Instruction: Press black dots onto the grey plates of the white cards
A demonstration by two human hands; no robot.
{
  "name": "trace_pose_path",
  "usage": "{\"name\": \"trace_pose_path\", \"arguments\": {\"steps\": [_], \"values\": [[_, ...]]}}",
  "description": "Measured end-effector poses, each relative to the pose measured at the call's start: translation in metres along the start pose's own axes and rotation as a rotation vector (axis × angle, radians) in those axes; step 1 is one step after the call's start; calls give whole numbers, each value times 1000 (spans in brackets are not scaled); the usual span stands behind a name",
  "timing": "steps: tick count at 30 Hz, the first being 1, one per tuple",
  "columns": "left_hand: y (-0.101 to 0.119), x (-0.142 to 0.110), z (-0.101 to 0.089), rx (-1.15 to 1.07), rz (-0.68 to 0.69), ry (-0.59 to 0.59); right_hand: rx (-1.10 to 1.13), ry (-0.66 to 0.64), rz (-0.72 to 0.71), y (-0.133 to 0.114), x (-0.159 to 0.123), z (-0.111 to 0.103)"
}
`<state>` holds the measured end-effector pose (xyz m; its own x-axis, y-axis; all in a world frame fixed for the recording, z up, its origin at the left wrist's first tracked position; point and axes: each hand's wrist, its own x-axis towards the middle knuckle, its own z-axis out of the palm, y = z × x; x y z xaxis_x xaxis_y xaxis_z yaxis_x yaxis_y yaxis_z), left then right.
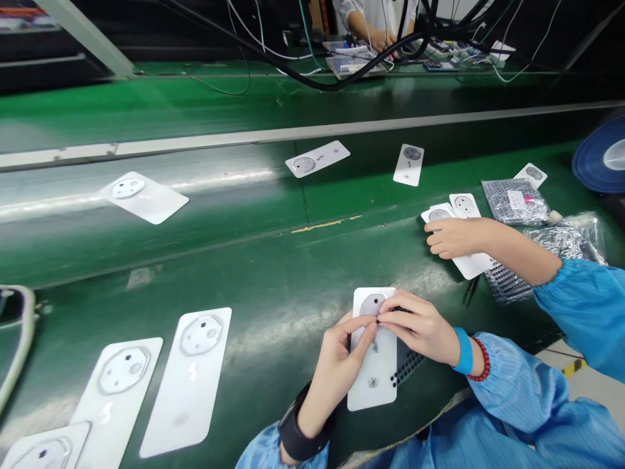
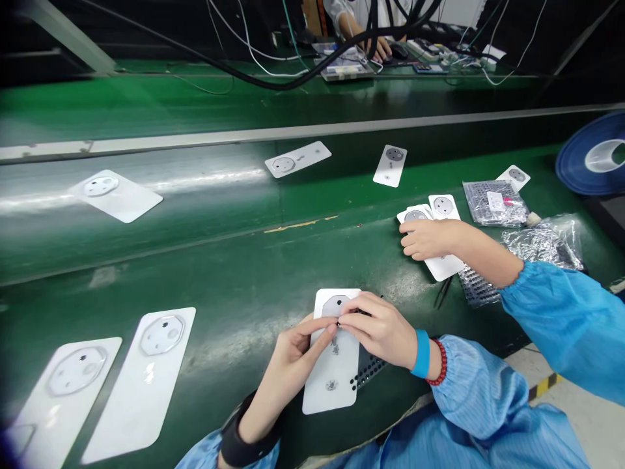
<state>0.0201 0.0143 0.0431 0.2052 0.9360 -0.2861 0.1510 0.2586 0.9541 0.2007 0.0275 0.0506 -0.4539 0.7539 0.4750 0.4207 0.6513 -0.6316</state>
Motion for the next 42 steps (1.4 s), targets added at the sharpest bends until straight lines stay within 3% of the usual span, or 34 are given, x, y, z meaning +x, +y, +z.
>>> {"name": "trace_pose_path", "arguments": {"steps": [7, 12, 25, 35, 39, 42], "values": [[3, 1, 0, -13, -27, -34, -277, -135, -144, 4, -1, -3], [1, 2, 3, -16, -50, -6, -348, -79, -210, 9, -4, 3], [-4, 4, 8, 73, 12, 70, -209, -37, -2, 10, -7, 15], [-7, 7, 10, 130, -5, 128, -442, -32, -254, 17, -15, 22], [-8, 10, 6, 159, -10, 115, -293, -87, -116, 21, -17, 19], [-10, 10, -10, 126, -3, 168, -142, -112, 54, 27, -23, 12]]}}
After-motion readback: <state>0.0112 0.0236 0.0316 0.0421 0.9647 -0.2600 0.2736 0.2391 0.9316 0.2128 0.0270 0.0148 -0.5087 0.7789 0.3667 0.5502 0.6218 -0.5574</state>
